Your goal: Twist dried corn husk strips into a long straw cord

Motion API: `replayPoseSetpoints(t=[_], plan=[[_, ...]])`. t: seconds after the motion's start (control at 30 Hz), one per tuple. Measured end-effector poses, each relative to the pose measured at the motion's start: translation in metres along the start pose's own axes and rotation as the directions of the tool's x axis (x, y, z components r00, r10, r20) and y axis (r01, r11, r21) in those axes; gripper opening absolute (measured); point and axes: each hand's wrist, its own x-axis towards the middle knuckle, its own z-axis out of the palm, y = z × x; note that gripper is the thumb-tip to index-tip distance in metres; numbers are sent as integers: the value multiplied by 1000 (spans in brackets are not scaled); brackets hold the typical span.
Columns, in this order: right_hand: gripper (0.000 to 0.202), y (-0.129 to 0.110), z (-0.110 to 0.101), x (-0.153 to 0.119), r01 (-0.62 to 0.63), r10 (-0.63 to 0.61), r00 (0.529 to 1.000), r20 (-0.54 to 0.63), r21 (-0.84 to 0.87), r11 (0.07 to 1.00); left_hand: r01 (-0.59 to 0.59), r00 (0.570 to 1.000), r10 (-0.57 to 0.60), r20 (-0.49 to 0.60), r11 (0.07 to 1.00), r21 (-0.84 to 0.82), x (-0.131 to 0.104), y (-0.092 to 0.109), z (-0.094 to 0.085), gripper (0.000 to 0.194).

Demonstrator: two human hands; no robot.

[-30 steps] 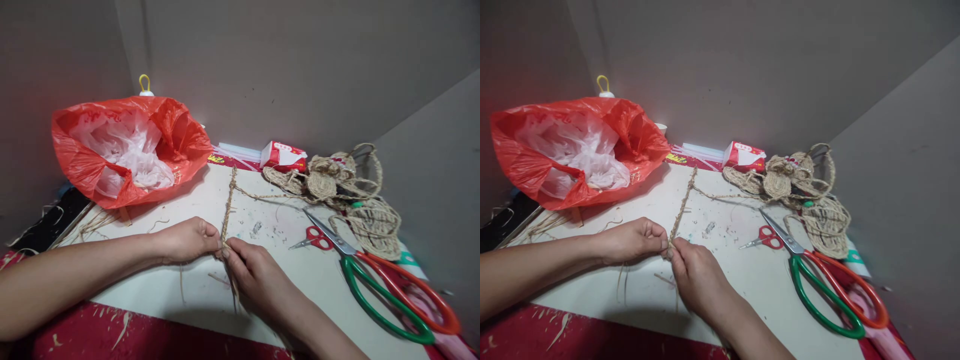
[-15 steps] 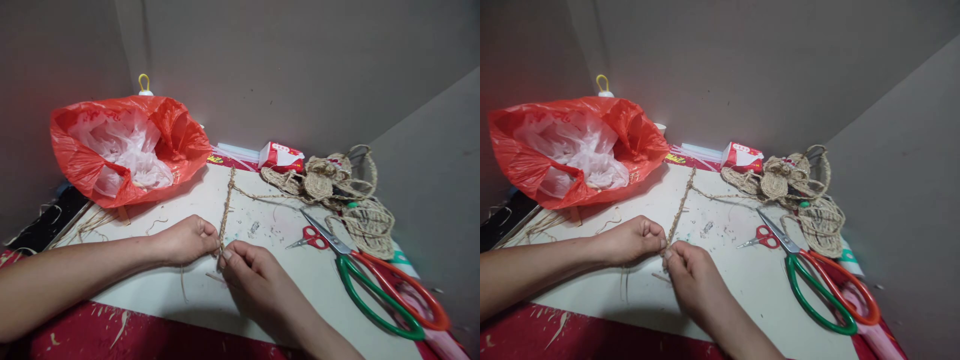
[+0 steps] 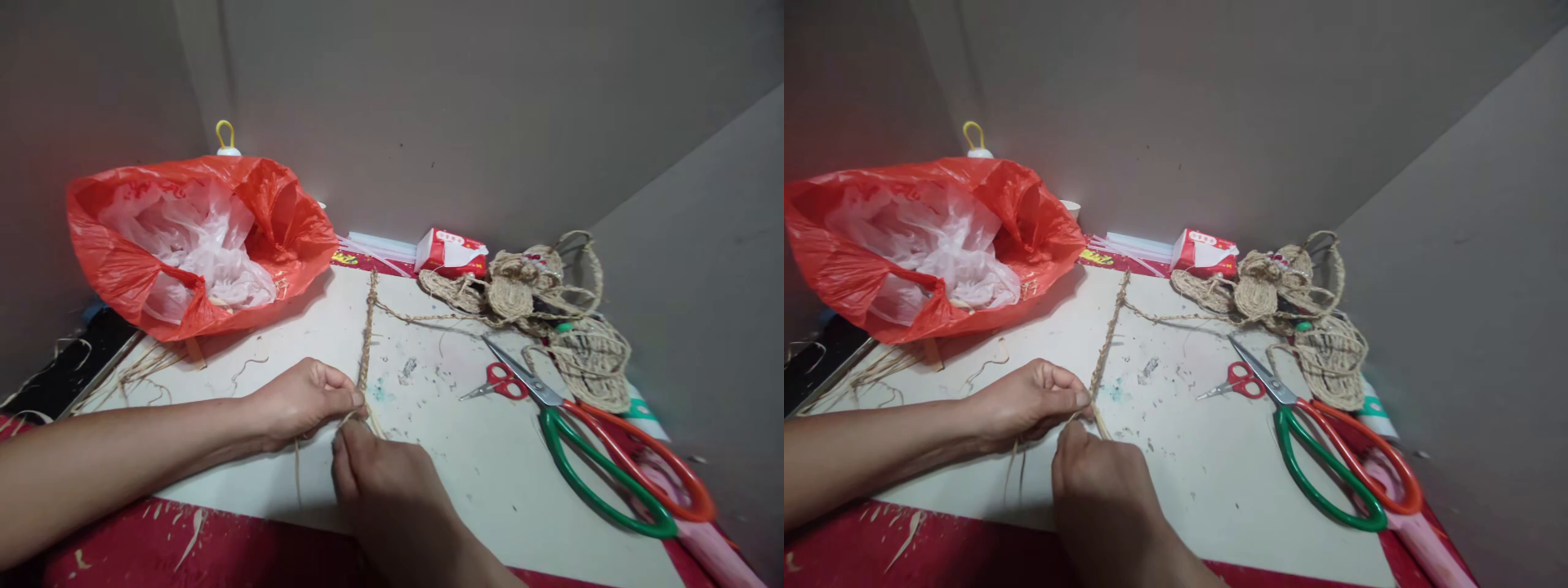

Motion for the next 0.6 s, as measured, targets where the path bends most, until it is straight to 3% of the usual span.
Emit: replayPoseSetpoints(t=[0.07, 0.13, 0.17, 0.23, 0.27, 0.3, 0.33, 0.37, 0.4, 0.43, 0.47, 0.53, 0.6], plan=[[20, -10, -5, -1, 109, -105, 990, 94, -39, 993, -1, 1000, 1, -7, 1000, 9, 0, 1, 0, 28], [15, -17, -13, -6, 232, -234, 953, 190, 36, 972, -15, 1000, 15, -3, 1000, 17, 0, 2, -1, 28], [14, -17, -18, -9, 283, -310, 927, 213, 145, 948, -22, 1000, 22, 2, 1000, 20, 0, 2, -1, 29], [28, -10, -31, -18, 294, -373, 920, 120, 416, 860, -31, 999, 30, 15, 999, 25, 0, 2, -3, 30], [34, -3, -37, -21, 241, -297, 955, 18, 540, 806, -35, 999, 35, 19, 999, 24, 0, 2, -3, 30], [36, 6, -43, -24, 120, -50, 991, -127, 631, 766, -40, 999, 39, 22, 999, 24, 1, 1, -4, 29], [37, 16, -49, -24, 75, 54, 983, -175, 651, 755, -45, 999, 44, 26, 999, 25, 1, 1, -5, 28], [40, 26, -53, -22, 32, 162, 961, -224, 672, 740, -50, 998, 49, 31, 998, 29, 1, 0, -5, 28], [40, 34, -55, -18, -32, 385, 866, -318, 734, 679, -53, 998, 52, 37, 998, 35, 2, 0, -6, 28], [35, 41, -55, -13, -54, 498, 796, -344, 780, 624, -55, 998, 53, 38, 998, 42, 2, 0, -6, 28], [30, 46, -52, -6, -52, 532, 784, -320, 820, 571, -56, 998, 54, 38, 997, 47, 3, 0, -6, 28], [27, 49, -42, 7, -88, 473, 867, -159, 884, 459, -79, 996, 78, 35, 996, 28, 3, 0, -5, 28], [31, 45, -30, 16, -157, 321, 947, 32, 915, 371, -132, 987, 134, 88, 991, -23, 4, -1, -4, 30]])
